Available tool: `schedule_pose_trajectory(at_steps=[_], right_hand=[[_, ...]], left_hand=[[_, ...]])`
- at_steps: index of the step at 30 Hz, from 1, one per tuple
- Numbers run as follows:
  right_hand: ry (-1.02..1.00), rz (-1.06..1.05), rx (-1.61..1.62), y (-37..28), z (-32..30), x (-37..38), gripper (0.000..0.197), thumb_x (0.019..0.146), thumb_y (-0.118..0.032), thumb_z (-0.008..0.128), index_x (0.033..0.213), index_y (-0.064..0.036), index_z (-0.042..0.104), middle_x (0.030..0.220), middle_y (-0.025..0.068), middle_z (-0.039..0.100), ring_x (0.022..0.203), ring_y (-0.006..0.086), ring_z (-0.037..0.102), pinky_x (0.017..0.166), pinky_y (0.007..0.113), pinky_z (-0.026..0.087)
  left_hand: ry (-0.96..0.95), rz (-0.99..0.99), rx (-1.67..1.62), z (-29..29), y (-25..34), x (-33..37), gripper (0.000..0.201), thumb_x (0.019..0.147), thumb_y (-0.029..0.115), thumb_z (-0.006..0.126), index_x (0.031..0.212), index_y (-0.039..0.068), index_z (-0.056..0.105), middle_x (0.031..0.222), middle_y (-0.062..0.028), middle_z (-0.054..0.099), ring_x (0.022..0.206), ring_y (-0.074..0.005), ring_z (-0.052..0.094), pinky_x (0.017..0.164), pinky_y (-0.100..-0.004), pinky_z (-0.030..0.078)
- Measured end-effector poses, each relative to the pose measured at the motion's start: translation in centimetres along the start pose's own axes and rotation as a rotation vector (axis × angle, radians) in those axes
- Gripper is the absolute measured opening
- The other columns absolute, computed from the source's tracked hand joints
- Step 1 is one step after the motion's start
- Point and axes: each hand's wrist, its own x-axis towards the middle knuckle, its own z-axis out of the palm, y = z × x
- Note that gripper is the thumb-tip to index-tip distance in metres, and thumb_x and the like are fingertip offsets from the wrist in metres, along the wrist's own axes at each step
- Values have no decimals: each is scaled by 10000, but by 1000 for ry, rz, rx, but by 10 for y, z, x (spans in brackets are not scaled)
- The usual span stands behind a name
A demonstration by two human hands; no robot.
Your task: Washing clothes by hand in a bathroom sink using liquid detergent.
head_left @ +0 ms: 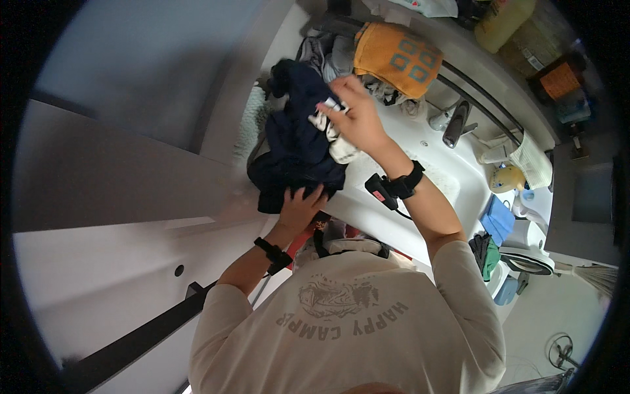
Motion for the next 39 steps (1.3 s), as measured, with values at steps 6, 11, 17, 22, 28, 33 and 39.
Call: schedule_pose_trajectory(at_steps=[6,11,17,22,28,33,39], right_hand=[[344,200,338,-43,-87,33,133,769,-93,611,846,-19,531,745,17,542,649,135,512,586,243,422],[511,267,257,-66,-182,-11,103,811,-99,551,884,-32,525,736,-10,539,642,97,495,590,221,401],[555,424,45,-61,-234,-77,185,831,-118,518,979,-6,523,835,38,557,773,133,510,713,244,390],[442,608,-172,-63,-232,-119,254,858,-152,492,1055,6,520,912,63,575,862,151,526,781,248,388],[508,603,62,-52,-211,-140,243,859,-183,524,1037,-18,533,926,30,586,797,92,524,721,214,396],[653,724,672,-55,-180,-124,206,837,-147,544,1016,-46,523,930,40,578,830,117,536,757,247,415],[697,926,1319,-53,-112,-127,277,835,-249,519,1031,-53,530,975,83,570,864,195,551,804,309,439]], left_hand=[[2,-155,-50,-3,-31,22,312,747,121,513,1046,189,571,1277,-39,390,1048,-353,388,796,-467,384],[-120,-367,-35,-12,-61,50,378,736,26,486,1073,183,556,1294,-70,367,1119,-417,335,861,-520,362],[-159,-513,-153,19,-77,59,521,689,106,604,1179,192,449,1363,-66,235,1210,-404,201,934,-539,273],[-559,-562,-239,-29,-81,87,713,607,253,681,1250,214,375,1413,-42,144,1268,-410,90,978,-587,202],[-407,-564,52,-81,-68,115,646,662,331,657,1245,206,409,1333,-90,331,1147,-458,331,910,-576,309],[-156,-414,-989,-95,-3,140,642,789,426,547,1309,132,310,1274,-141,403,976,-343,530,851,-448,412],[-309,-663,-2913,-102,76,158,792,758,688,346,1268,82,369,1140,-125,491,1024,-255,499,928,-419,370]])
